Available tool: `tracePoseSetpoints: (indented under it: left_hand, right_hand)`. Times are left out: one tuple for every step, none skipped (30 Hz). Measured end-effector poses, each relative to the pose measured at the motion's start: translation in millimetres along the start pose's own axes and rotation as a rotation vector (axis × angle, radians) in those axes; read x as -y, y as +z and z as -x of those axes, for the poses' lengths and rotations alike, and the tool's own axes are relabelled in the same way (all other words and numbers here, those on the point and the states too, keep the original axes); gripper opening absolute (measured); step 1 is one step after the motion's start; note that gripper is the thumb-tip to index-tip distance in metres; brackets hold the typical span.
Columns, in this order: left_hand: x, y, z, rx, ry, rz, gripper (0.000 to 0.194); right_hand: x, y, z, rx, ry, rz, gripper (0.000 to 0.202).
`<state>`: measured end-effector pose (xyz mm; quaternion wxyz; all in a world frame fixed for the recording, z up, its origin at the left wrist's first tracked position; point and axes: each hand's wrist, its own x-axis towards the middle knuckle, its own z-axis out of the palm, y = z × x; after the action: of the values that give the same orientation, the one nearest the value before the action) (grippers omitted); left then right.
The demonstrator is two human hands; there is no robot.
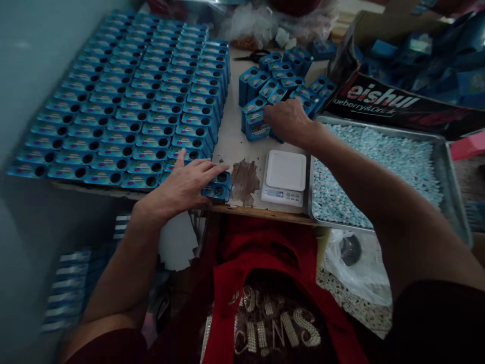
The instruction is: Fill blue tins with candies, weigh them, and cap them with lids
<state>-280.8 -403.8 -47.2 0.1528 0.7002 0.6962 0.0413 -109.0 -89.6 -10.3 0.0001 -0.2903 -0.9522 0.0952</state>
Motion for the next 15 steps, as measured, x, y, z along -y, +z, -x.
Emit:
tracePoseSetpoints:
  left_hand:
    - [1,2.3,0,-0.008,0.002,-0.009,0.095]
    - [1,3.8,1,-0.02,0.009,-0.011,0.095]
    - [2,4.7,3,-0.041,0.016,-0.005,0.097]
    - [2,5.1,4,-0.069,0.022,0.005,0.1]
    - [1,5.1,6,-0.106,0.025,0.017,0.102]
    - [-1,4.8,8,-0.147,0.024,0.027,0.103]
    - [-4,4.2,8,-0.186,0.024,0.033,0.102]
    - [-9,3.3,8,-0.219,0.029,0.035,0.1]
    - [-15,2.0,6,-0.242,0.04,0.032,0.097]
    - [-22,0.3,4,-0.259,0.053,0.029,0.092]
    - [-30,-1.9,1,-0.275,0.066,0.027,0.087]
    - [-39,-4.4,-3,-0.291,0.073,0.027,0.081]
    - [-48,-7.2,-5,-0.314,0.075,0.026,0.074]
    - [-56,-10.2,-8,-0.341,0.073,0.026,0.068]
    - [-64,-13.3,-10,-0.37,0.07,0.028,0.063]
  right_hand:
    - [7,-9,15,0.008,-0.011,0.048,0.043]
    - [12,-18,32,0.012,-0.016,0.085,0.037]
    - [16,-27,51,0.023,0.001,0.122,0.03]
    - [18,-34,70,0.05,0.04,0.168,0.024]
    - [18,-39,89,0.09,0.083,0.215,0.02]
    - [18,-42,106,0.13,0.119,0.25,0.019]
    - [16,-42,121,0.166,0.147,0.276,0.023]
    - [14,-40,134,0.194,0.168,0.289,0.028]
    - [12,-37,144,0.213,0.186,0.291,0.032]
    - [10,-33,151,0.219,0.202,0.282,0.034]
    - [7,-29,156,0.212,0.219,0.259,0.033]
    - [3,-27,160,0.189,0.241,0.216,0.029]
    - [-3,-25,162,0.145,0.263,0.144,0.023]
    - [-11,-26,164,0.081,0.288,0.033,0.016]
    - [-22,-27,165,0.004,0.322,-0.115,0.011]
